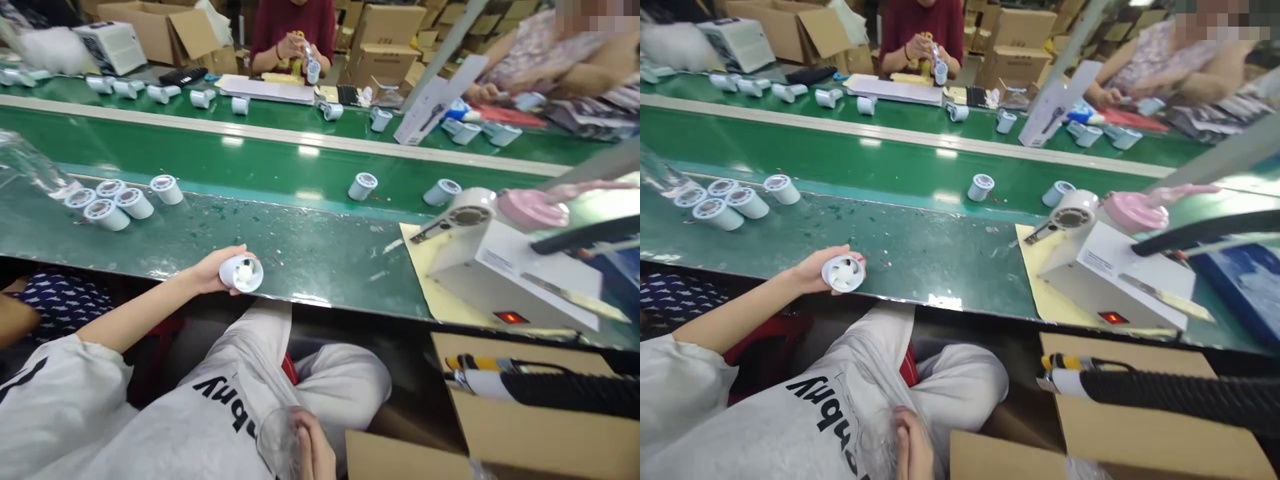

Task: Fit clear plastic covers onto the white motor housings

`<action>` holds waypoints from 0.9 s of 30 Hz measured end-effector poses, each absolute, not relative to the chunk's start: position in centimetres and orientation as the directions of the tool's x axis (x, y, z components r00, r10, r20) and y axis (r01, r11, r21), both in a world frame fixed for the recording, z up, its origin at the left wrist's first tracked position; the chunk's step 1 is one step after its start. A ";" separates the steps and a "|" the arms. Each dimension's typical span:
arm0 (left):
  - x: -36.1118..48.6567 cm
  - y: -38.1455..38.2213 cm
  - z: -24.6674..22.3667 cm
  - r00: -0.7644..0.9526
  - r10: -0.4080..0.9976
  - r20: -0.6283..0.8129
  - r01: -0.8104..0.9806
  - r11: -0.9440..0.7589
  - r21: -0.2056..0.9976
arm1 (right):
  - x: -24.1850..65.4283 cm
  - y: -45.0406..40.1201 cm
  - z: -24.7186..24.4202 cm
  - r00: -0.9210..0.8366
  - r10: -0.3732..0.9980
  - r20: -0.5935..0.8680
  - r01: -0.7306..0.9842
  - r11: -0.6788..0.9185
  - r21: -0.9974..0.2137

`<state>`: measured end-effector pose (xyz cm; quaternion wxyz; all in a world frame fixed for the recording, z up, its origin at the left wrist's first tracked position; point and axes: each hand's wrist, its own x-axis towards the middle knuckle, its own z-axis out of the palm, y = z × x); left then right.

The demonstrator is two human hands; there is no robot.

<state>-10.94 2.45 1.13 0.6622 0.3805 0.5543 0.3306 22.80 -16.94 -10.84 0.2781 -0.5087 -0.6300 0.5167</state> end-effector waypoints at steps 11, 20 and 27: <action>1.1 3.5 -1.7 0.743 0.445 -0.501 0.240 0.521 0.819 | 25.4 -12.3 -4.9 -0.233 0.972 0.038 0.428 0.137 -0.893; 4.0 3.0 -1.9 0.804 0.565 -0.184 0.415 -0.313 0.854 | 25.3 -6.5 -3.6 -0.270 0.959 0.090 0.752 0.269 -0.601; 4.1 2.2 -3.6 0.748 0.663 0.032 0.226 -0.300 0.927 | 25.1 -6.8 -2.6 -0.051 0.999 0.000 0.389 0.020 -0.921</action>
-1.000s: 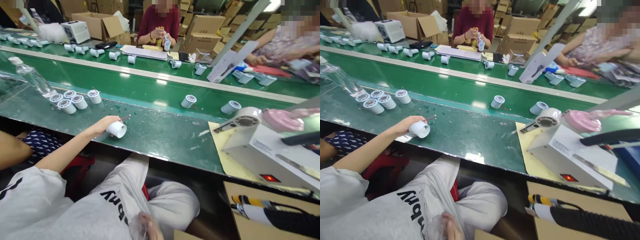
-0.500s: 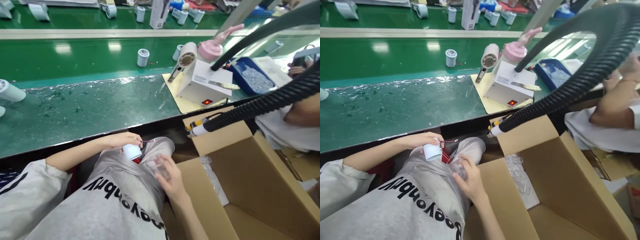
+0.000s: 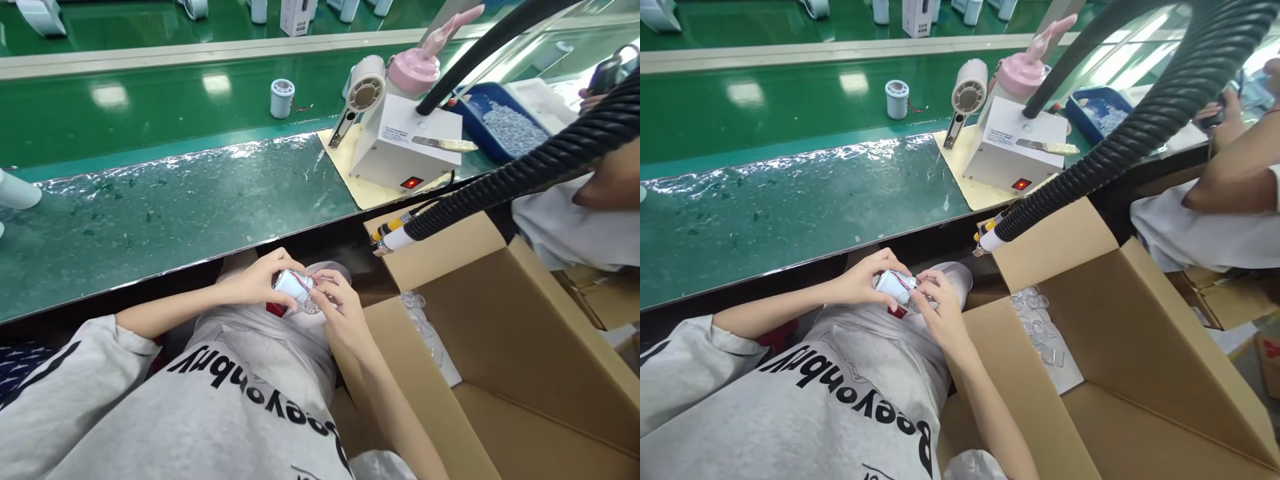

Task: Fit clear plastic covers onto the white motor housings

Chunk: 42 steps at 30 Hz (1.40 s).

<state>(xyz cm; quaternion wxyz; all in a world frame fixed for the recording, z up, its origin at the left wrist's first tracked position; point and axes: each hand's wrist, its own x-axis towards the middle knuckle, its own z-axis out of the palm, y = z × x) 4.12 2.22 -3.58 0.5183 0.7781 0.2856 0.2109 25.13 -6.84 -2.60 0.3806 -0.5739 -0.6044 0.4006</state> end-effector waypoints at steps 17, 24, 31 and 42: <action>3.5 1.5 -2.9 0.845 0.507 -0.171 0.067 0.217 0.974 | 26.4 -8.4 -2.9 -0.154 0.956 0.248 0.415 0.290 -0.862; 2.9 1.6 -1.8 0.857 0.498 -0.135 0.036 0.202 0.979 | 26.0 -8.8 -3.1 -0.076 0.991 0.114 0.182 0.126 -0.975; 7.2 3.3 -4.5 0.773 0.590 -0.231 -0.061 0.433 0.899 | 26.1 -8.5 -6.6 0.220 0.975 0.012 -0.098 0.035 -0.995; 16.8 7.7 -5.4 0.771 0.588 -0.245 -0.045 0.435 0.900 | 29.5 -5.4 -11.8 0.565 0.821 0.080 -0.110 0.171 -0.979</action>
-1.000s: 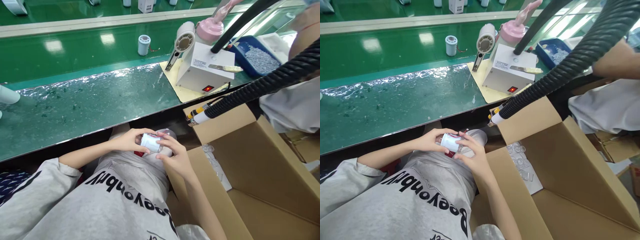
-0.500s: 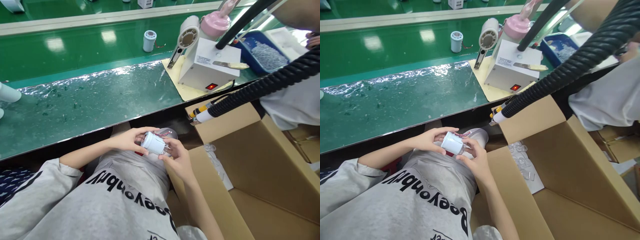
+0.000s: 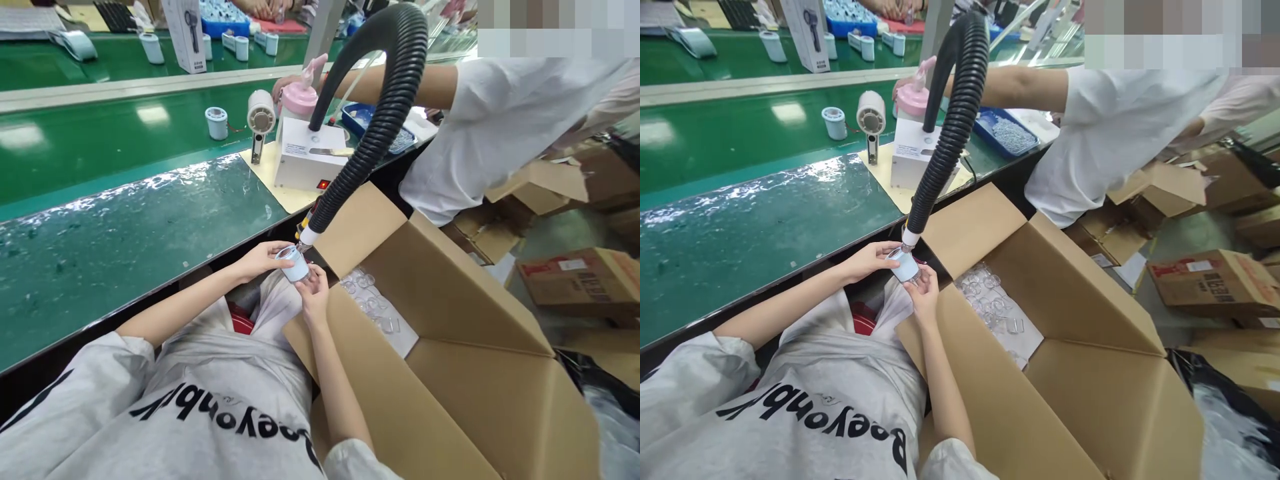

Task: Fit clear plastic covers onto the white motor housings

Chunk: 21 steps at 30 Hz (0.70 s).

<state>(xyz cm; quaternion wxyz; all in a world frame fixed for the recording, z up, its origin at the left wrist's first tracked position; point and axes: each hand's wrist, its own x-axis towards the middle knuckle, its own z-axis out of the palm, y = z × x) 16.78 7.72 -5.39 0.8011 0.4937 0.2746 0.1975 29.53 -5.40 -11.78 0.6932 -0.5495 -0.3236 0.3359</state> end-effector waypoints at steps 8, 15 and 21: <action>13.7 7.2 -4.5 0.805 0.546 -0.232 0.016 0.371 0.928 | 30.2 -6.7 -9.5 0.436 0.887 0.151 -0.047 0.190 -0.981; 8.9 4.5 -2.1 0.912 0.409 -0.043 0.010 0.082 0.997 | 30.1 -9.9 -4.2 0.106 0.938 0.329 0.378 0.268 -0.886; 7.2 3.1 -0.5 0.912 0.405 0.066 -0.054 -0.042 0.998 | 28.9 -10.5 -1.7 0.086 0.975 0.204 0.259 0.176 -0.950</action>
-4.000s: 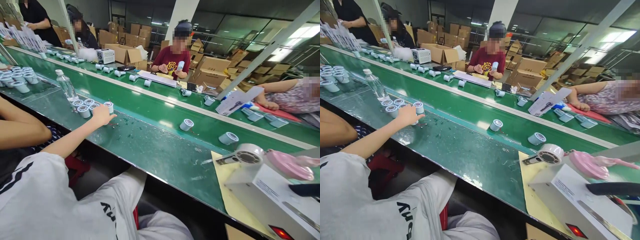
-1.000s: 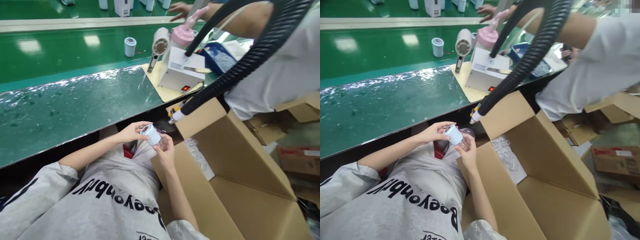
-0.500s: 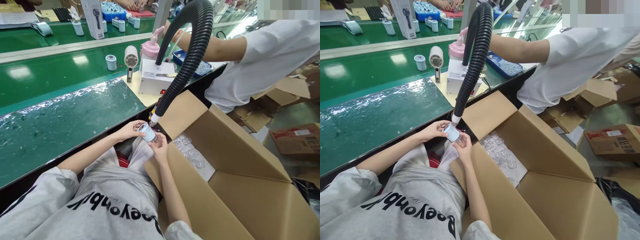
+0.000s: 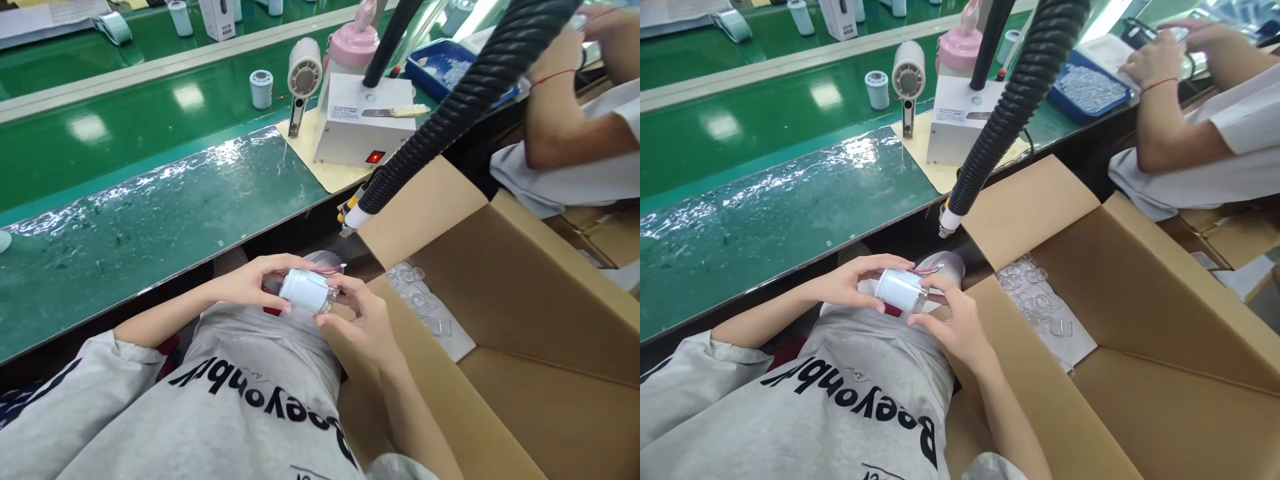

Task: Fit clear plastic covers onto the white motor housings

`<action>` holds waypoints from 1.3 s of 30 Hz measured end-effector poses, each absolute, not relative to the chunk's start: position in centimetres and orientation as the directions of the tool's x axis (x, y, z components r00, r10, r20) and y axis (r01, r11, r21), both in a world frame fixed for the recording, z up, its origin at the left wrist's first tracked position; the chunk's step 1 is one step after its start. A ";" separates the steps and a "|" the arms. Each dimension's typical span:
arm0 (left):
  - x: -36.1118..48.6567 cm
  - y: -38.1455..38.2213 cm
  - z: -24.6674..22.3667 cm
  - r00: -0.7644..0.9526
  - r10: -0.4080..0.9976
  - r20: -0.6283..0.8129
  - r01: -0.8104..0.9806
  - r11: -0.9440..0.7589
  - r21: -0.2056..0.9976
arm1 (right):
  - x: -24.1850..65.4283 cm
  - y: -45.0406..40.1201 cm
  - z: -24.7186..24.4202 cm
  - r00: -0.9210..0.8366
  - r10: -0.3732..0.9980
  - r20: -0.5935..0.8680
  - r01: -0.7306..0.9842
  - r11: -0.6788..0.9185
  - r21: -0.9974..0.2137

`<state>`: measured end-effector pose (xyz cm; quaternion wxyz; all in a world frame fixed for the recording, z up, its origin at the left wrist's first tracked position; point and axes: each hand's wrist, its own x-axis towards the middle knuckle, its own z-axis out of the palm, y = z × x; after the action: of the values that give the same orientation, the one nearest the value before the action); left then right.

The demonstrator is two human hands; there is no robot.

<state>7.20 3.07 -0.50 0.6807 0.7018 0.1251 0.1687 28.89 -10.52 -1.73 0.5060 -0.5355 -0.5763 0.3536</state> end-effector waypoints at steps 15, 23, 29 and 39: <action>6.3 2.7 -0.2 0.905 0.406 0.123 -0.064 -0.156 0.986 | 27.8 -10.1 -0.3 0.062 0.989 -0.137 -0.100 -0.130 -0.986; 6.1 2.7 -0.4 0.899 0.402 0.173 -0.096 -0.204 0.974 | 27.2 -9.4 -0.7 -0.019 0.963 -0.268 -0.246 -0.264 -0.933; 5.8 2.6 -0.2 0.912 0.391 0.124 -0.061 -0.169 0.984 | 26.9 -9.5 -1.7 -0.086 0.917 -0.389 -0.279 -0.397 -0.875; 5.7 2.3 -0.4 0.905 0.394 0.157 -0.095 -0.171 0.981 | 26.4 -9.3 -1.4 -0.246 0.832 -0.498 -0.321 -0.555 -0.768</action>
<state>5.75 2.31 -0.42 0.6358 0.7406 0.1010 0.1925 26.38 -9.27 -1.36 0.3882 -0.4760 -0.2683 0.7422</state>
